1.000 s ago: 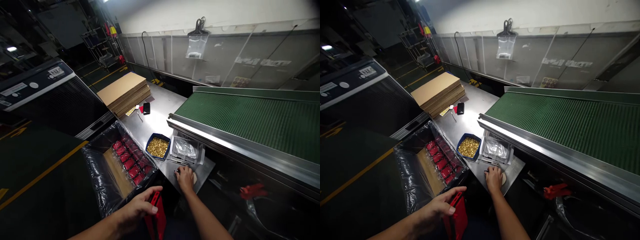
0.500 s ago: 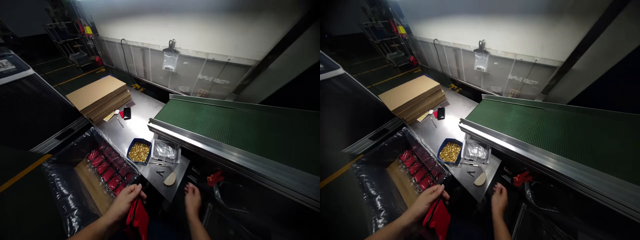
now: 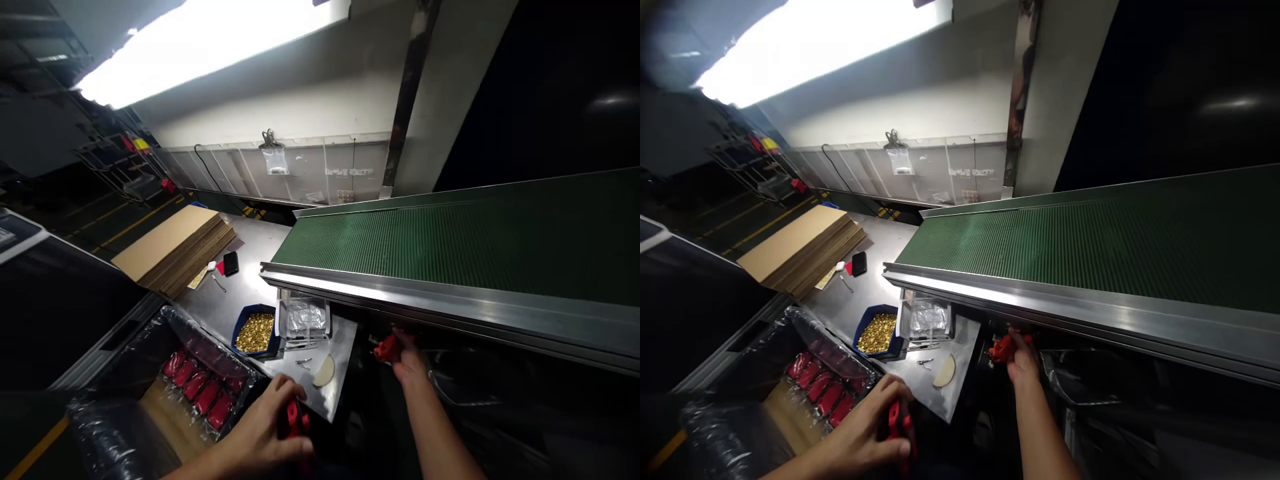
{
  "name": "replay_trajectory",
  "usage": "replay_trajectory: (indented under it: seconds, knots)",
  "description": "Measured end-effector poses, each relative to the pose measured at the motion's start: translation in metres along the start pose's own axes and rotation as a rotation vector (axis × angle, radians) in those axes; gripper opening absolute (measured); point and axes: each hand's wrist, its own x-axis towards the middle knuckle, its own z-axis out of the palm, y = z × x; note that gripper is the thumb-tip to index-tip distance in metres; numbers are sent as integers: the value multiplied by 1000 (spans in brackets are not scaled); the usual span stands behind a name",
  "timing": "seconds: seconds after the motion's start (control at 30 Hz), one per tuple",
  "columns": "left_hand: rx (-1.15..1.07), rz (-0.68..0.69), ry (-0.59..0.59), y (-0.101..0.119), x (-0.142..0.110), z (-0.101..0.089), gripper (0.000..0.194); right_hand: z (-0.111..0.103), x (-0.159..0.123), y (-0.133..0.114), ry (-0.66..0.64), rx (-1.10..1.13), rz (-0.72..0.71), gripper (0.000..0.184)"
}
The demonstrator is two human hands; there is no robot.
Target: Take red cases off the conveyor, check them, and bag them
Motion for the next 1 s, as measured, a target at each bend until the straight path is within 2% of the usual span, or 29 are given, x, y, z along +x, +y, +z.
replay_trajectory:
  seconds: [0.1,0.17,0.23,0.3,0.37,0.4,0.47,0.53,0.57,0.67,0.73,0.8,0.9,0.97,1.0]
  knots:
    - [42,-29,450,-9,30,20,45,5,-3,5,48,25,-35,17]
    - [-63,-84,656,-10,55,23,51,9,-10,6,76,29,-56,17]
    - [-238,-144,655,-4,78,17,58,13,-17,5,88,28,-62,16]
    - [-325,-163,519,5,93,5,61,16,-24,3,92,24,-53,16]
    - [-272,-132,379,13,101,-6,61,19,-27,1,91,18,-32,17]
    - [-197,-102,365,15,103,-10,59,20,-27,0,98,17,-21,17]
    - [-40,-49,437,16,104,-14,51,21,-25,-3,122,17,9,16]
    - [21,-41,511,13,103,-12,45,20,-21,-8,138,14,77,16]
    - [4,-51,497,11,101,-9,45,17,-18,-11,125,11,124,16]
    - [-57,-63,330,0,81,2,50,0,-11,-25,8,25,244,16]
    - [-58,-70,242,-11,56,10,54,-19,-8,-32,-54,52,269,18]
    - [-126,-133,179,-27,24,18,61,-42,-9,-29,-62,51,285,23]
    - [-335,-264,154,-54,-26,27,70,-70,-25,3,-28,-123,358,34]
    - [-383,-326,179,-68,-53,30,70,-74,-45,41,-52,-343,383,42]
    - [-404,-346,184,-73,-64,32,70,-70,-56,62,-121,-454,377,48]
